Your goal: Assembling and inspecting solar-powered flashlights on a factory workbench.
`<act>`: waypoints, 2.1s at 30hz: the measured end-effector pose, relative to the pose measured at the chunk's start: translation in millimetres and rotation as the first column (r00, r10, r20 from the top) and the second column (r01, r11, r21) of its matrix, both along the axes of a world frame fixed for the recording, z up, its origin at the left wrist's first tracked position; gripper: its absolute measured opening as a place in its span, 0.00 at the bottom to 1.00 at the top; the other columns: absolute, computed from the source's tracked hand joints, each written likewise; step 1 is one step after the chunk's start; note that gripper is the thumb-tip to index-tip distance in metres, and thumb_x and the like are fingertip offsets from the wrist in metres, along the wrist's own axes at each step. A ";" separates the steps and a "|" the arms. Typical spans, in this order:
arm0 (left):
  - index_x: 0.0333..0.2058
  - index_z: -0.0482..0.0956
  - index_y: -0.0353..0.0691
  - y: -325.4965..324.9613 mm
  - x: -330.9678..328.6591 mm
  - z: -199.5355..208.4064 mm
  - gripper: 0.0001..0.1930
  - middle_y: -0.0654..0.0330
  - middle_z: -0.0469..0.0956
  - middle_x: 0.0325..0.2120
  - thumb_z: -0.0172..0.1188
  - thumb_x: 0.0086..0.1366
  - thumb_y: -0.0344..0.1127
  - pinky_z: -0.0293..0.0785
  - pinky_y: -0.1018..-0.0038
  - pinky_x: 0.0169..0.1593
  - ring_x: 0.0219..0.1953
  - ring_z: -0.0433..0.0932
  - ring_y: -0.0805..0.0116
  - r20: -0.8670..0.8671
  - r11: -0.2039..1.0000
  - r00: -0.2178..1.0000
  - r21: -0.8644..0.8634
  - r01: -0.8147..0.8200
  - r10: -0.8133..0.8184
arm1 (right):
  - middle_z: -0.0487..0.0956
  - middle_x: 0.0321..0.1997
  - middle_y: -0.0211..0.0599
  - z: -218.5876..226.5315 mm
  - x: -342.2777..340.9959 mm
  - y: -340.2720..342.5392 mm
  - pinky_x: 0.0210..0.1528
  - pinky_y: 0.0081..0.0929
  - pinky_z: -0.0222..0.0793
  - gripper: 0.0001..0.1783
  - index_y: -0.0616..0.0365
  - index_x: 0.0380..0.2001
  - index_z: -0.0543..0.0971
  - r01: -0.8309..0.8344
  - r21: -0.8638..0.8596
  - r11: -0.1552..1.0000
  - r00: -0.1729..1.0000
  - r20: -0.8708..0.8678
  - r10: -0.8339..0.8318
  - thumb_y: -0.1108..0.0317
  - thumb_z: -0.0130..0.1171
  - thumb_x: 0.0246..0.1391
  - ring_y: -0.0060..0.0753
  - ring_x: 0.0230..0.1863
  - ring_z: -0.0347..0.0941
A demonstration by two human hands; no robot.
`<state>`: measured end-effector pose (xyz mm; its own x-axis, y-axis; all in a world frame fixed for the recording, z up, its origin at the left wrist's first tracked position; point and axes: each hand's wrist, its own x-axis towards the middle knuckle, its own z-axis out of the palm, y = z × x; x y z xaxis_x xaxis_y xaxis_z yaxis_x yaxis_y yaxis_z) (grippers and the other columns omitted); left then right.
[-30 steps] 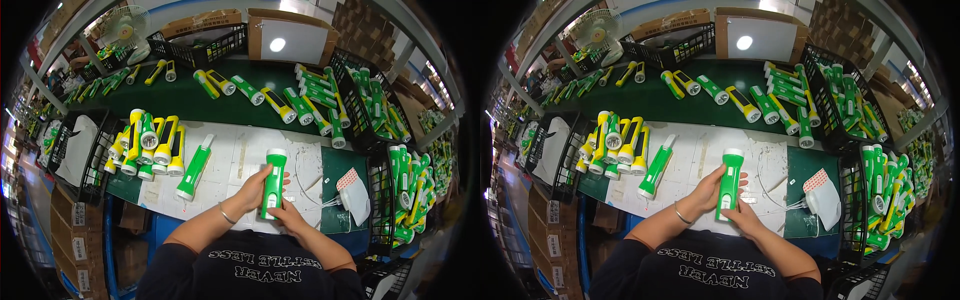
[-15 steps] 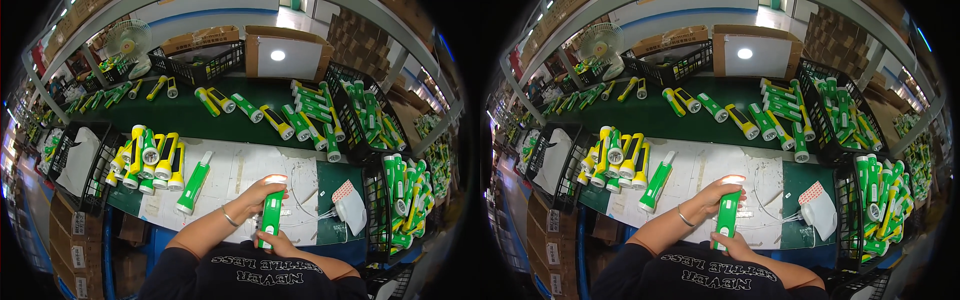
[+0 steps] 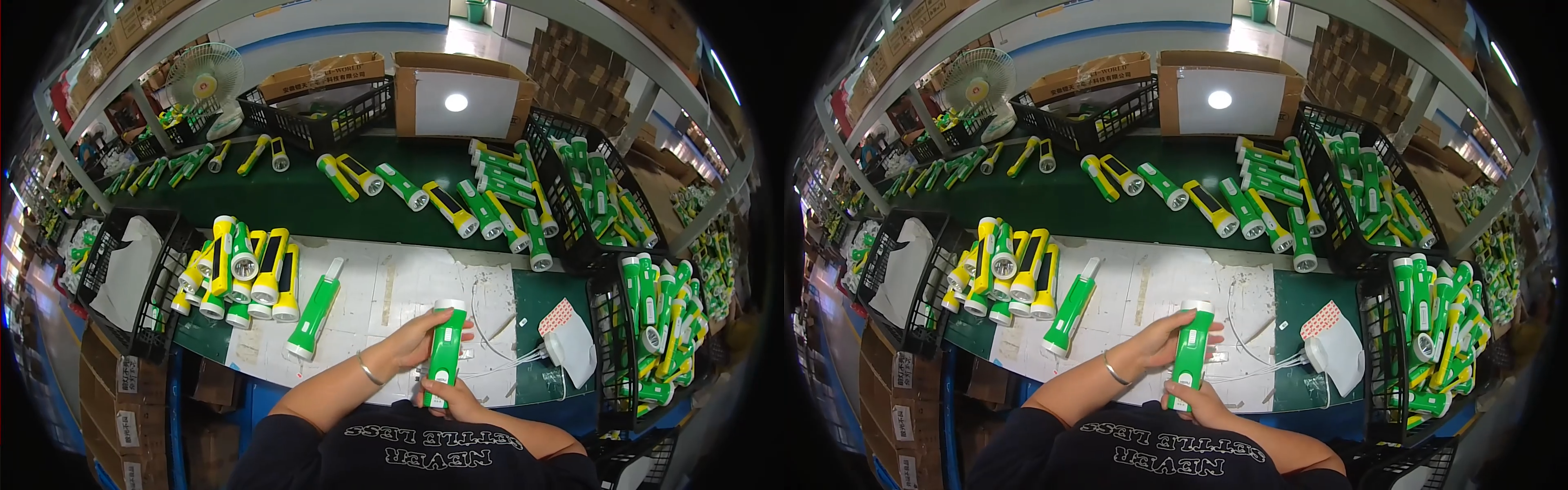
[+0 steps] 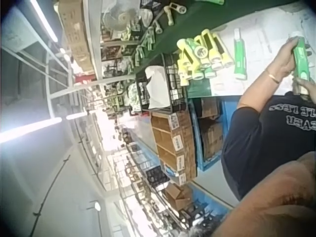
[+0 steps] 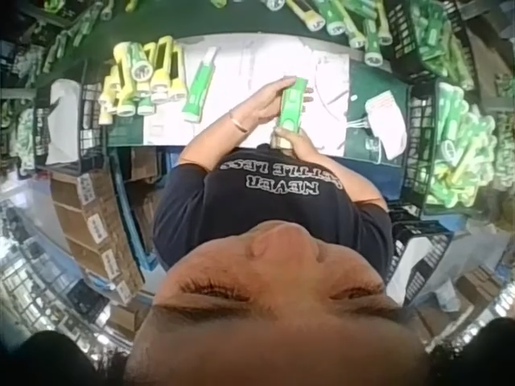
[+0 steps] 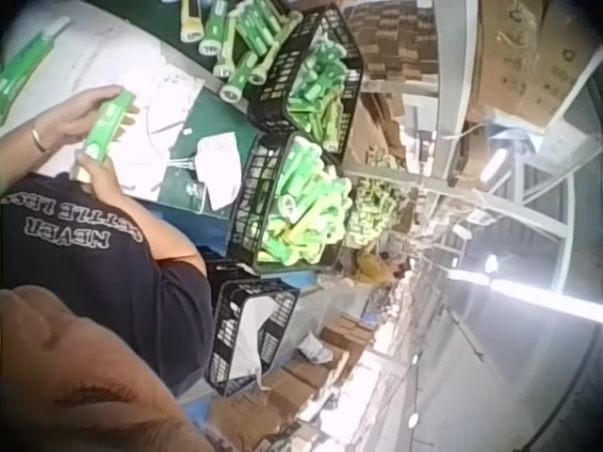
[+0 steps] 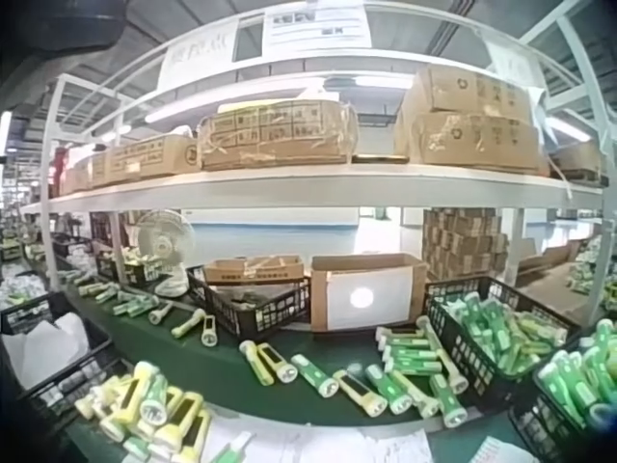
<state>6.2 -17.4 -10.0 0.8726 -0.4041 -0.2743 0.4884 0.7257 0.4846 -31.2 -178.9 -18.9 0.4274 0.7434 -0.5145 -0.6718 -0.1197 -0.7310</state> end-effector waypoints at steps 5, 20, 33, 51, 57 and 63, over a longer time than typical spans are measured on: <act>0.53 0.54 0.42 -17.1 -32.3 -0.6 0.23 0.50 0.70 0.40 0.43 0.66 0.49 0.74 0.69 0.40 0.43 0.73 0.60 0.026 0.947 1.000 0.321 -0.023 0.016 | 0.75 0.25 0.35 -2.1 2.1 2.2 0.14 0.15 0.52 0.13 0.57 0.34 0.70 0.014 -0.026 1.000 1.000 -0.014 -0.014 0.58 0.51 0.54 0.18 0.16 0.61; 0.46 0.59 0.42 3.2 -10.5 21.2 0.18 0.58 0.70 0.30 0.46 0.65 0.47 0.72 0.74 0.31 0.28 0.71 0.74 0.243 0.836 0.930 0.417 -0.356 0.275 | 0.69 0.19 0.34 69.3 58.3 6.3 0.20 0.30 0.64 0.05 0.55 0.23 0.71 0.236 -0.238 0.942 -0.329 0.893 0.308 0.67 0.54 0.46 0.36 0.20 0.69; 0.43 0.63 0.44 33.1 -6.7 7.1 0.32 0.58 0.71 0.27 0.27 0.61 0.67 0.70 0.73 0.30 0.23 0.68 0.72 0.216 0.844 0.908 0.339 -0.415 0.359 | 0.63 0.13 0.28 55.5 24.9 2.3 0.15 0.26 0.59 0.11 0.50 0.16 0.70 -0.310 -0.225 0.924 -0.432 0.899 0.074 0.61 0.62 0.37 0.30 0.13 0.63; 0.45 0.60 0.43 27.8 -24.6 36.7 0.16 0.60 0.71 0.26 0.49 0.64 0.43 0.71 0.76 0.27 0.24 0.71 0.73 0.219 0.831 0.954 0.477 -0.288 0.205 | 0.59 0.15 0.20 67.6 119.2 10.6 0.20 0.16 0.48 0.17 0.56 0.16 0.63 0.217 0.008 0.976 0.527 0.841 -0.124 0.65 0.58 0.50 0.12 0.19 0.50; 0.47 0.63 0.43 35.7 -33.0 51.4 0.23 0.52 0.73 0.30 0.59 0.53 0.39 0.72 0.64 0.33 0.29 0.75 0.54 0.526 -0.105 0.712 0.766 -0.635 -0.466 | 0.68 0.26 0.23 100.5 125.9 5.9 0.21 0.11 0.50 0.33 0.50 0.48 0.68 -0.158 -0.283 0.946 0.430 0.842 0.324 0.62 0.69 0.35 0.10 0.20 0.55; 0.40 0.69 0.40 76.6 -50.9 71.3 0.21 0.55 0.74 0.34 0.61 0.45 0.30 0.72 0.68 0.41 0.37 0.74 0.57 0.255 -0.307 0.822 0.838 -0.450 -0.509 | 0.68 0.33 0.24 85.5 127.6 -13.4 0.23 0.09 0.52 0.36 0.46 0.47 0.68 -0.108 -0.172 0.979 0.587 0.784 0.202 0.67 0.72 0.29 0.09 0.23 0.54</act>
<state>-44.6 59.2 61.3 0.9950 -0.0991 0.0161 -0.0938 -0.8610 0.4998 96.4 -192.3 66.6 0.5834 0.8059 -0.1002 0.2046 -0.2652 -0.9422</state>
